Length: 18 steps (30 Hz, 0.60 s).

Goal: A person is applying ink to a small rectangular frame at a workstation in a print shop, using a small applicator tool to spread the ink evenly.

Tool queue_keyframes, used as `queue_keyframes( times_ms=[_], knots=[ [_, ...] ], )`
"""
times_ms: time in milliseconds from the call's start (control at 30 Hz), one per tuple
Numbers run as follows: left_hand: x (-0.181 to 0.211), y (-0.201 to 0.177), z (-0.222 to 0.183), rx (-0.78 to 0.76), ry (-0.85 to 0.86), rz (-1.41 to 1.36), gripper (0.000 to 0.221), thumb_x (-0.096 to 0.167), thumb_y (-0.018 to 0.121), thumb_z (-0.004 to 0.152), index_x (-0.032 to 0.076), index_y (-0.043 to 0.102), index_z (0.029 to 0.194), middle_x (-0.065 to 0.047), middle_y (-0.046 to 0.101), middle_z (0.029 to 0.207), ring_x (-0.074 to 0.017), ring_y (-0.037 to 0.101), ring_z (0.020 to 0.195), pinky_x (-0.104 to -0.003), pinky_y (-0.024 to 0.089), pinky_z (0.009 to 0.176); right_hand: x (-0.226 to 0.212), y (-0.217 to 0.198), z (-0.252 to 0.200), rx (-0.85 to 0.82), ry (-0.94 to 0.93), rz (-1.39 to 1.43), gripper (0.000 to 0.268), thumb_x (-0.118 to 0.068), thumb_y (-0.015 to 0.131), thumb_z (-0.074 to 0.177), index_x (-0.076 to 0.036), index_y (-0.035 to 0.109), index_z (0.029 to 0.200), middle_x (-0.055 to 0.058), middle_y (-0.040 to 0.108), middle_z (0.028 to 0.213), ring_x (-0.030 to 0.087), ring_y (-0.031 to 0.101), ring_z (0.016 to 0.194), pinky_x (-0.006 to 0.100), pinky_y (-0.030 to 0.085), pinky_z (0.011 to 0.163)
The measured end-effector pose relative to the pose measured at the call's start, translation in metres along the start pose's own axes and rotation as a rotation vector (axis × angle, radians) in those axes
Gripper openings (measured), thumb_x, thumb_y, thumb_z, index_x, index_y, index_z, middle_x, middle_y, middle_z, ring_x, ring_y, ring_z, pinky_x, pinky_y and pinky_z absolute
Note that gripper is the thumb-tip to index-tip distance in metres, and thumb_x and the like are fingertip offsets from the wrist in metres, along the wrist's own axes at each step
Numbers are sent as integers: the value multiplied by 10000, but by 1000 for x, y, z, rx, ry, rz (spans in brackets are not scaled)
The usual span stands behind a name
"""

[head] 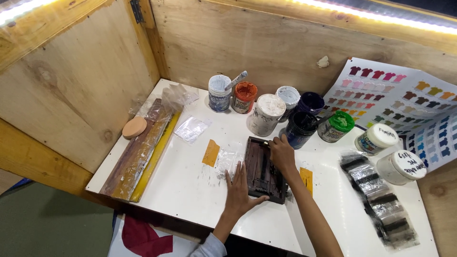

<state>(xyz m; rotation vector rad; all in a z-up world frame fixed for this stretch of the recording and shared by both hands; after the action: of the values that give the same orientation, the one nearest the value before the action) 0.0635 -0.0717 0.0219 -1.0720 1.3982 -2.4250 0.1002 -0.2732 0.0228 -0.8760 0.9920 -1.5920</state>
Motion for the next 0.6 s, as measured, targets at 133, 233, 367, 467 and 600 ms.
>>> queue_keyframes(
  times_ms=[133,233,367,467,600],
  knots=[
    [-1,-1,1,0,-5,4,1359,834,685,723,-45,87,1568,-195,157,1663,-276,108,1553,-627,-4,1190,-4,3,-1,-11,-18,15,115,40,680,829,-33,708,913,100,665,918,354,588,1069,462,588,601],
    [-1,1,1,-12,-4,35,1360,842,684,724,-53,100,1566,-196,157,1662,-273,101,1553,-626,-9,1188,-12,4,-8,4,-65,20,127,58,666,789,-18,716,878,102,658,871,317,573,973,433,564,617],
    [-1,1,1,0,1,45,1362,853,659,724,-50,90,1569,-195,156,1664,-274,99,1555,-633,-5,1190,-21,9,-23,-38,-85,-8,177,52,693,781,-42,695,931,91,632,910,275,581,977,386,560,566],
    [0,-4,2,-14,-25,-73,1329,769,720,713,-34,104,1574,-202,197,1652,-302,109,1551,-666,-20,1179,-35,-2,-35,-26,-118,-52,198,14,683,801,-68,735,972,72,651,902,244,595,967,309,541,703],
    [-1,-5,2,-30,-43,-173,1296,690,776,711,-22,127,1578,-210,240,1639,-330,124,1544,-702,-21,1163,-48,-4,-54,-17,-154,-96,206,-32,655,840,-89,746,1016,69,678,944,235,614,1018,262,520,859]
  ],
)
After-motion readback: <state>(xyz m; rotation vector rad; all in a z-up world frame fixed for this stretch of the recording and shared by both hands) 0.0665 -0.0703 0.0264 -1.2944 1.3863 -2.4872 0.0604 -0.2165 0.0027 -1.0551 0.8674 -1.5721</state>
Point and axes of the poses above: each hand's wrist, its own z-axis towards the middle knuckle, its own y-axis out of the palm, x = y × z, the point moved 10 cm from there along z, towards the middle knuckle
